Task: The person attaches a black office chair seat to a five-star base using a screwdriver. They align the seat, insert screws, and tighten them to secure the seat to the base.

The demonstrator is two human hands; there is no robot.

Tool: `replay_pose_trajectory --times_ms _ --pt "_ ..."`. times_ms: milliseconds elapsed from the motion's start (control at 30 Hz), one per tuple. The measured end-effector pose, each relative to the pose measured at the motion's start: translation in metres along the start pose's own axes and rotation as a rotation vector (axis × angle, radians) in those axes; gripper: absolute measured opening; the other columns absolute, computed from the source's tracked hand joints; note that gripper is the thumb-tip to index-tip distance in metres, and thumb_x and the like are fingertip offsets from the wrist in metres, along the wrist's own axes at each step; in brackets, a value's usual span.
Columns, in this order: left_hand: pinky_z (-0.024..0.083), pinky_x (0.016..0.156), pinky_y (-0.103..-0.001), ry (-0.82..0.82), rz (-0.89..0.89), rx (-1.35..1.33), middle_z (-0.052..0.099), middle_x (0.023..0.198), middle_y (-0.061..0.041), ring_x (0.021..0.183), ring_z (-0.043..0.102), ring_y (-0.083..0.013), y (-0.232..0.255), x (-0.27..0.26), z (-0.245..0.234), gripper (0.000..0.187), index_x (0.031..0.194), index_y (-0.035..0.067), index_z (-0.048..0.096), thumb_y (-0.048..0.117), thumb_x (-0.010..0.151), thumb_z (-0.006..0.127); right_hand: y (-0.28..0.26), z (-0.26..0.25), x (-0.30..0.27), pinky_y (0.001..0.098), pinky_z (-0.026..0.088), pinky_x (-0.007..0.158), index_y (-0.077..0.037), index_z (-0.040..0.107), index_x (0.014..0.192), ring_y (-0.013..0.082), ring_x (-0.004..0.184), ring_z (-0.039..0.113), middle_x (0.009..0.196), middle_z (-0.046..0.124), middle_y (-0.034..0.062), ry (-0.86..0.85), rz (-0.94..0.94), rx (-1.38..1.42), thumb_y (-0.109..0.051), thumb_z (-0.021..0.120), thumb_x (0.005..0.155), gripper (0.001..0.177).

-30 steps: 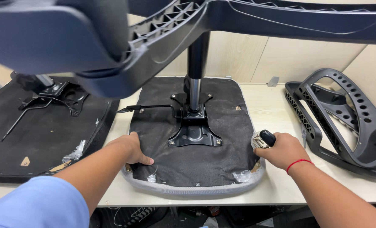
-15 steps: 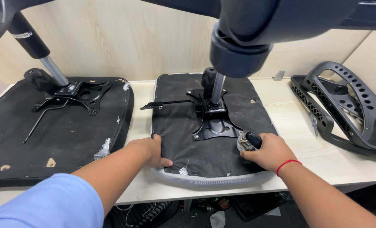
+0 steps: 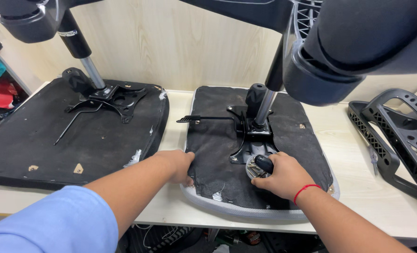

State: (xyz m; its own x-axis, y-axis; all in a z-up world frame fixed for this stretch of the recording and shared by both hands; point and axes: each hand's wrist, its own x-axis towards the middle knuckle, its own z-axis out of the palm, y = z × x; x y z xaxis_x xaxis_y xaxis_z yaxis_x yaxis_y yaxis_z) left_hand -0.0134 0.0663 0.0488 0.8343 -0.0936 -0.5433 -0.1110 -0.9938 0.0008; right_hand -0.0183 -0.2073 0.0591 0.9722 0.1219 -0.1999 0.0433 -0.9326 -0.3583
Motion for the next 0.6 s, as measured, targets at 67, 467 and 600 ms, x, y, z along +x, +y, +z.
replay_pose_trajectory --times_ms 67,467,600 --pt "0.053 0.100 -0.043 0.104 0.064 -0.039 0.068 0.129 -0.007 0.120 0.065 -0.0282 -0.017 0.008 0.000 0.053 0.129 0.015 0.061 0.043 0.087 0.075 -0.007 0.002 0.002 0.0356 0.053 0.098 -0.006 0.077 0.107 0.0276 0.109 0.068 0.117 0.066 0.0112 -0.002 -0.006 -0.002 -0.041 0.089 0.065 0.056" --pt "0.056 0.091 -0.044 0.682 -0.281 -0.529 0.075 0.109 -0.012 0.106 0.070 -0.0321 -0.207 0.027 0.000 0.025 0.102 0.013 0.076 0.029 0.083 0.070 -0.087 0.026 0.016 0.0356 0.054 0.095 -0.006 0.077 0.105 0.0262 0.106 0.069 0.115 0.068 0.0118 0.055 0.002 0.054 -0.039 0.092 0.064 0.055" --pt "0.050 0.097 -0.047 0.843 -0.398 -0.471 0.066 0.126 -0.014 0.119 0.061 -0.0371 -0.265 0.030 0.010 0.041 0.118 0.013 0.069 0.029 0.080 0.071 -0.119 0.044 0.021 0.0350 0.055 0.095 -0.006 0.076 0.109 0.0263 0.105 0.070 0.117 0.068 0.0127 0.051 0.017 0.048 -0.039 0.091 0.063 0.058"
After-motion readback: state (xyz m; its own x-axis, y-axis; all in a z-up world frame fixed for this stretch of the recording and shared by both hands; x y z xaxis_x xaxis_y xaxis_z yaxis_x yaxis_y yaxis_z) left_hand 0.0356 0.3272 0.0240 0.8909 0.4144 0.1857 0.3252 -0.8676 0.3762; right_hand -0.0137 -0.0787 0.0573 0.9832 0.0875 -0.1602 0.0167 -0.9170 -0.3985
